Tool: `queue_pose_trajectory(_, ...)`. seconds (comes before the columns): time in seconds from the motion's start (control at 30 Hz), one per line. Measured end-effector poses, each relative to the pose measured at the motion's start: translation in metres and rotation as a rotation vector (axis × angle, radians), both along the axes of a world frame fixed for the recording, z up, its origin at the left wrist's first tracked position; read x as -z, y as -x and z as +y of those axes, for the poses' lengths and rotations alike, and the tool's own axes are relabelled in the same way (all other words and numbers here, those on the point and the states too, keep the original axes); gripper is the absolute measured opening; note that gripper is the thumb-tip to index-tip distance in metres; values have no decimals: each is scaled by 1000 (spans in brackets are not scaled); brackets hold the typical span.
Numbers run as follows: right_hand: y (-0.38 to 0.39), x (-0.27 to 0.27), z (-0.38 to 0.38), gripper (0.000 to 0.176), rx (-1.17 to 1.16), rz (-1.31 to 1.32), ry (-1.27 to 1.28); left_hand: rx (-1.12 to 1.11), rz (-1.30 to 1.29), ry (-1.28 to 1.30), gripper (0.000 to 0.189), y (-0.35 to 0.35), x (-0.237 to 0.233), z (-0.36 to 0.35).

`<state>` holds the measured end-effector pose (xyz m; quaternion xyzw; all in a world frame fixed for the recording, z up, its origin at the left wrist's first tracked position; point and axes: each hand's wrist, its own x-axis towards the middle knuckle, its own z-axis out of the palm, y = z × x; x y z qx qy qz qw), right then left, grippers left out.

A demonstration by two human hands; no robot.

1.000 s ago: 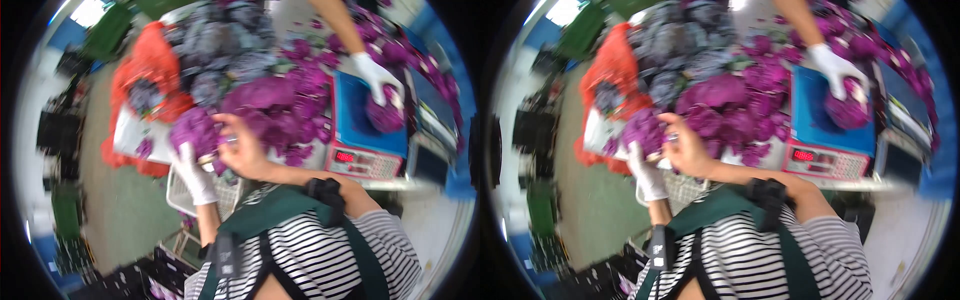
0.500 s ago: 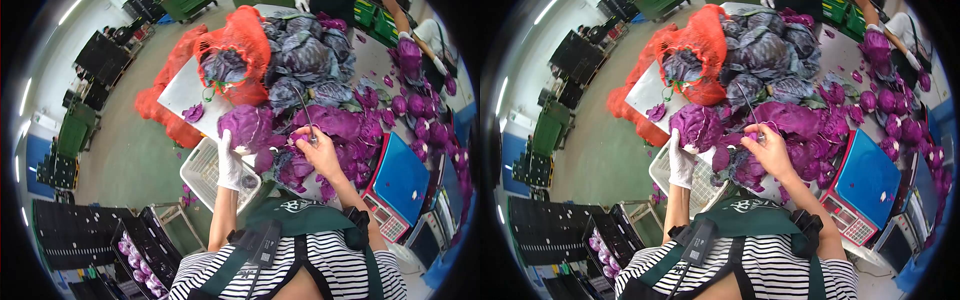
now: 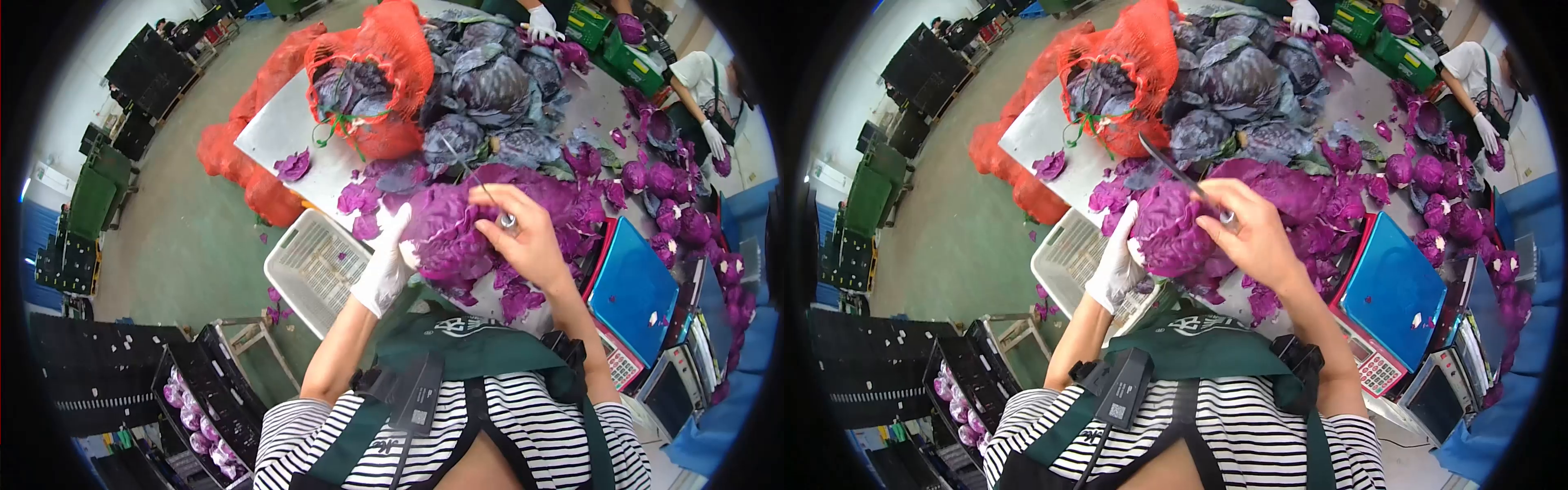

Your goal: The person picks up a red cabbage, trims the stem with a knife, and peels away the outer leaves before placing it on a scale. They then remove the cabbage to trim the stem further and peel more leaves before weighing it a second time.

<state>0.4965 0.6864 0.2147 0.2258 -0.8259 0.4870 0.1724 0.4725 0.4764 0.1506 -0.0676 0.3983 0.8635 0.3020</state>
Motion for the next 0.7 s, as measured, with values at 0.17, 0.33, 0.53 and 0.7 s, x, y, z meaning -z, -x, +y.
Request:
queue_pose_trajectory(0.17,-20,9,11,18,-14,-31,-60,-27,-72,-24,46,-4,10,3)
queue_pose_trajectory(0.33,-45,14,12,17,-226,-373,-26,283,-123,201,50,-17,14,-17)
queue_pose_trajectory(0.53,-60,1,12,15,-446,-604,67,624,-314,319,46,-33,24,-23)
queue_pose_trajectory(0.7,-57,-49,34,13,93,-812,473,696,-237,492,38,-32,-2,-11)
